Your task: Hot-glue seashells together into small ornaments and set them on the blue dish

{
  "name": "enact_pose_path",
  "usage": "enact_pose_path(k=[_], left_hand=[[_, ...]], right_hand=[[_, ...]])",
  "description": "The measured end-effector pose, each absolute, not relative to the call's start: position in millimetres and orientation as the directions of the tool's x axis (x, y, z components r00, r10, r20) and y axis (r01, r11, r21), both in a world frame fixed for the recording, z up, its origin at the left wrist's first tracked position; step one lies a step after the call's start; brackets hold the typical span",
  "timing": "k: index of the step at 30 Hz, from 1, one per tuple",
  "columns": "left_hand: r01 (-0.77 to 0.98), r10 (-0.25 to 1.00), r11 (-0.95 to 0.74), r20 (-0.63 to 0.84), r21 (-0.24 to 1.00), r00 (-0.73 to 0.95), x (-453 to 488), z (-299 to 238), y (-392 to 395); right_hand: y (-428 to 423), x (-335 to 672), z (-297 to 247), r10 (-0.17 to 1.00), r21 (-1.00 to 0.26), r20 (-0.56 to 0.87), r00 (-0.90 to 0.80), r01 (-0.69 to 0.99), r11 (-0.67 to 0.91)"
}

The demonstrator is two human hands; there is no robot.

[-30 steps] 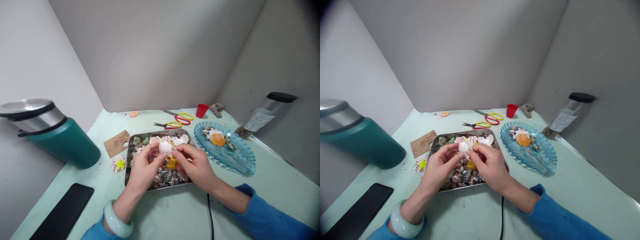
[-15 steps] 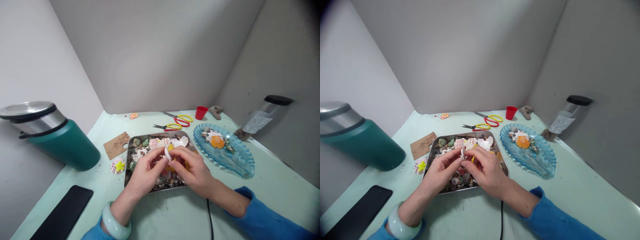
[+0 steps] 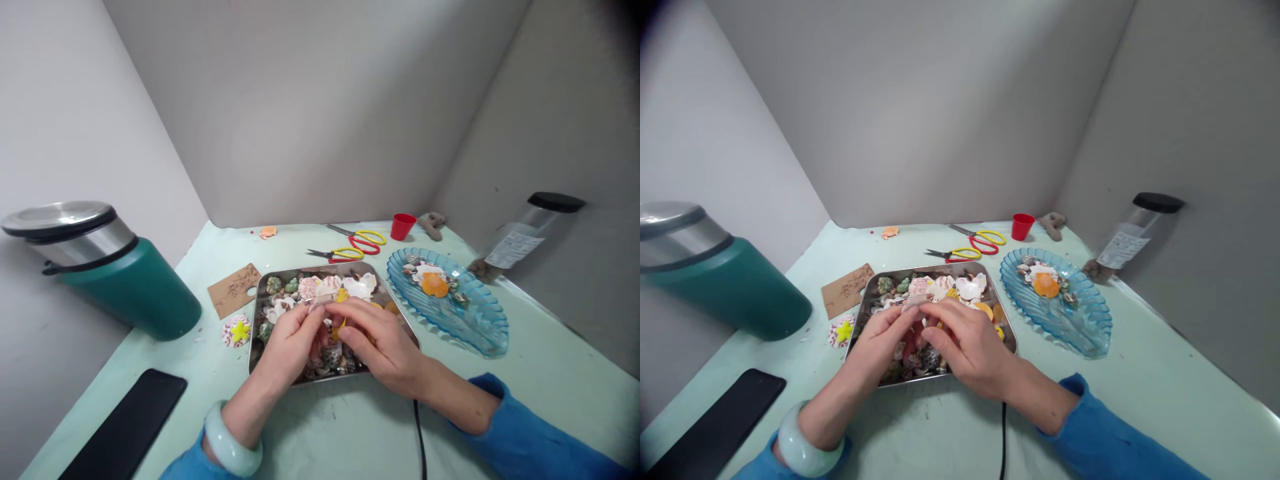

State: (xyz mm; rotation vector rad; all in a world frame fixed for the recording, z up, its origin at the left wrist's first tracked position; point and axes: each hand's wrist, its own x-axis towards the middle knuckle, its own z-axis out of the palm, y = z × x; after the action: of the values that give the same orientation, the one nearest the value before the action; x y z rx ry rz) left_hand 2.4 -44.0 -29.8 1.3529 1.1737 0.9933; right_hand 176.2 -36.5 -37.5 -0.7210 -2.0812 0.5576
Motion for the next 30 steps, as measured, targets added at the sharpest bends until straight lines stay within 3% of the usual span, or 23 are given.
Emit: enact_pose_path(k=[7, 17, 24, 30], left_hand=[[0.142, 0.984, 0.039, -0.063, 0.989, 0.165, 1, -37, -43], [0.144, 0.97, -0.004, -0.031, 0.99, 0.242, 1, -38, -47], [0.182, 0.987, -0.044, 0.015, 0.982, 0.158, 4, -36, -43], [0.057, 0.986, -0.026, 0.016, 0.998, 0.169, 3, -33, -44]], right_hand=[[-36, 173, -47, 0.894, -0.806, 0.417, -0.165, 0.389, 0.447], [-38, 173, -43, 0.881, -0.833, 0.379, -0.284, 0.309, 0.458], [-36, 174, -49, 0.901, -0.869, 0.346, -0.26, 0.272, 0.413], [-36, 174, -47, 0.918, -0.904, 0.293, -0.266, 0.235, 0.357]])
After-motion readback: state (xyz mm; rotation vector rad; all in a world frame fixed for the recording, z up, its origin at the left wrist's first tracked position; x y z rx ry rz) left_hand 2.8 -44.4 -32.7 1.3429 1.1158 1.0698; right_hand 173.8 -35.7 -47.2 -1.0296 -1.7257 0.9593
